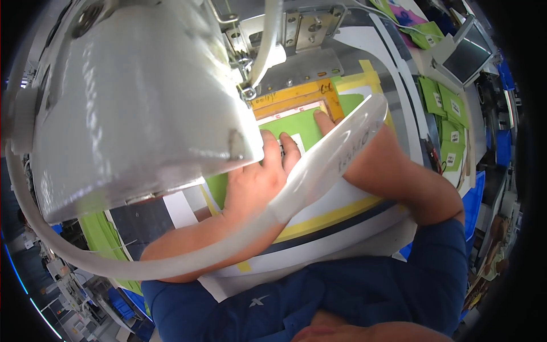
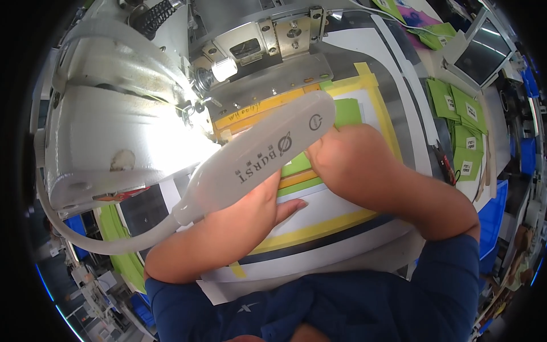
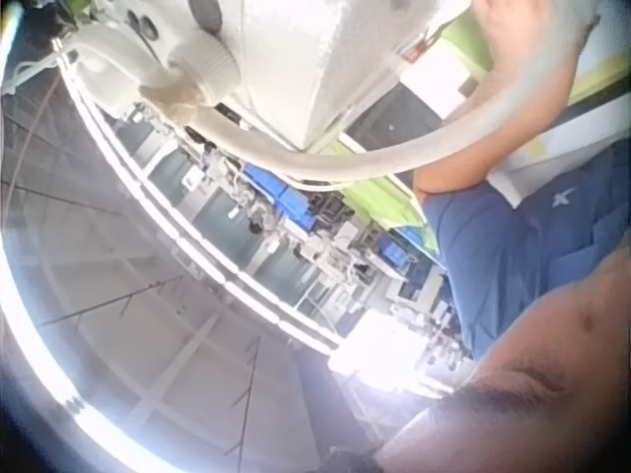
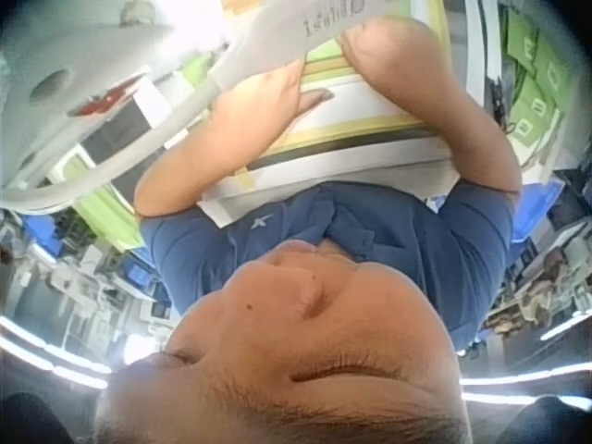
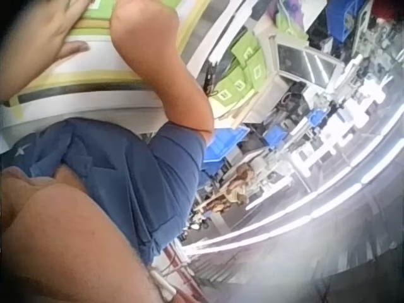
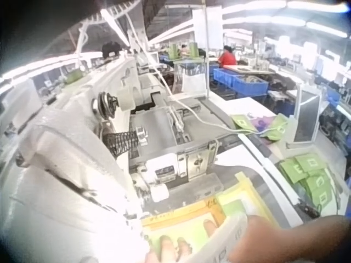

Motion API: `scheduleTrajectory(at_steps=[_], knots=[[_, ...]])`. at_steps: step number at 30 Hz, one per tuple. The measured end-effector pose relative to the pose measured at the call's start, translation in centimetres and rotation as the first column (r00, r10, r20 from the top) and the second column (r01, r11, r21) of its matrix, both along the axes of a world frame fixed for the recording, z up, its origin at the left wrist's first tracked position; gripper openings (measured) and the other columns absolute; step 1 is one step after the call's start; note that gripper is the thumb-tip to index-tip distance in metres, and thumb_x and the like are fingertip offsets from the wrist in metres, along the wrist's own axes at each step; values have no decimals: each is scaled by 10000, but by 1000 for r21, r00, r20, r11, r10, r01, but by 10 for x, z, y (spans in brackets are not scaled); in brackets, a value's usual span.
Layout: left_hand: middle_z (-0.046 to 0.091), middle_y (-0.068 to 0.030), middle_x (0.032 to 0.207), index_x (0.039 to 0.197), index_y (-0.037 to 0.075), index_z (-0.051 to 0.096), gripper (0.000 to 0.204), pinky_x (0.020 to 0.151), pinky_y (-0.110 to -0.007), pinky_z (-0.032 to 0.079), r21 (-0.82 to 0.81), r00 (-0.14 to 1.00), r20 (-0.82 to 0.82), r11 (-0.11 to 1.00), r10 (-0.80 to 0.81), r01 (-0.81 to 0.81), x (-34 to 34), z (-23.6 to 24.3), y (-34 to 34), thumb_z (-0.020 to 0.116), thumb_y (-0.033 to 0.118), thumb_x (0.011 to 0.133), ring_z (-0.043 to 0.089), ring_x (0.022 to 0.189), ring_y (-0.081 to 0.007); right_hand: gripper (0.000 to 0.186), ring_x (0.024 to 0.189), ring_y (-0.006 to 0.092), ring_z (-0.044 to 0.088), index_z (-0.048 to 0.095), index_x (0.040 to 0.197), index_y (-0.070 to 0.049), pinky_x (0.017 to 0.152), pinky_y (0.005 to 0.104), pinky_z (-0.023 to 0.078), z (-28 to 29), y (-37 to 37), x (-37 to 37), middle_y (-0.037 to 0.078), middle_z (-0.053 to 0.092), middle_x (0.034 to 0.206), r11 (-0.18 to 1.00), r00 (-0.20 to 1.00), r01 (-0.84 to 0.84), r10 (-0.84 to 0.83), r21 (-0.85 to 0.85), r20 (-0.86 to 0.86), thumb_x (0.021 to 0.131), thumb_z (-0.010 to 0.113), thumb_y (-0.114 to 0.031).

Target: Sewing pocket panels onto green fabric pieces using an industrial sewing machine.

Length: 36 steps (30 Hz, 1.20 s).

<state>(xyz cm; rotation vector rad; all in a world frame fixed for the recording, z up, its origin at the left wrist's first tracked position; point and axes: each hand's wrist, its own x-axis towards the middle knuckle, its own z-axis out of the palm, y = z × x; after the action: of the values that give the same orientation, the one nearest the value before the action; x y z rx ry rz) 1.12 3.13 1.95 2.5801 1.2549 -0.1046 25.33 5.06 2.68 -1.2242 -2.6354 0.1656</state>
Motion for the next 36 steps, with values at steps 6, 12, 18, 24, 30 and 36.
scheduleTrajectory(at_steps=[6, 12, 18, 24, 30, 36], knots=[[655, -262, 1264, 1359, -15, 623, 517, 721, -400, 615, 153, 999, 37, 988, -4, -2, -3, -1, -1, 641, 156, 872, 762, 895, -289, 48, 672, 304, 665, 642, 733, -78, 625, 436, 539, -8, -1, -4, 112, 633, 710, 997, 997, -46, 50, 58, -60, 751, 685, -90], [673, -212, 1126, 1354, -3, 647, 490, 832, -447, 594, 151, 1000, 2, 988, -15, 15, -12, -2, -3, 636, 137, 885, 740, 892, -303, 40, 684, 291, 682, 667, 742, -80, 620, 424, 546, -5, -2, -9, 103, 649, 715, 996, 996, -88, 88, 30, -14, 746, 698, -105], [652, -204, 1112, 1336, 8, 676, 478, 986, -586, 510, 230, 999, 33, 973, -13, 5, -23, -18, -8, 645, 154, 882, 680, 1024, -409, 22, 715, 281, 718, 702, 771, -82, 600, 399, 560, -5, -2, -15, 107, 691, 746, 996, 994, -93, 93, 4, 55, 760, 699, -100], [621, -228, 1199, 1327, 25, 685, 508, 1006, -588, 489, 217, 999, 1, 975, 50, -49, -23, -19, -8, 698, 306, 904, 647, 1096, -438, 117, 836, 293, 747, 761, 879, -63, 701, 401, 594, -7, 4, -23, 123, 741, 871, 997, 995, -78, 79, -26, 55, 803, 672, -75], [586, -226, 1435, 1482, 85, 589, 793, 1134, -594, 371, -71, 986, -68, 985, 153, -158, -39, 11, -10, 823, 525, 866, 517, 1352, -450, 166, 968, 298, 752, 782, 998, -69, 810, 418, 607, -9, 3, -50, 115, 763, 1006, 984, 999, -47, 48, -170, 0, 909, 645, -96], [512, -258, 1518, 1522, 100, 566, 852, 1155, -588, 369, -8, 982, -64, 983, 180, -181, -50, 11, -15, 861, 502, 831, 481, 1401, -477, 325, 652, 320, 746, 635, 1058, 118, 562, 423, 593, -12, 10, -58, 204, 684, 794, 981, 979, -193, 194, 18, -70, 842, 668, -122]])
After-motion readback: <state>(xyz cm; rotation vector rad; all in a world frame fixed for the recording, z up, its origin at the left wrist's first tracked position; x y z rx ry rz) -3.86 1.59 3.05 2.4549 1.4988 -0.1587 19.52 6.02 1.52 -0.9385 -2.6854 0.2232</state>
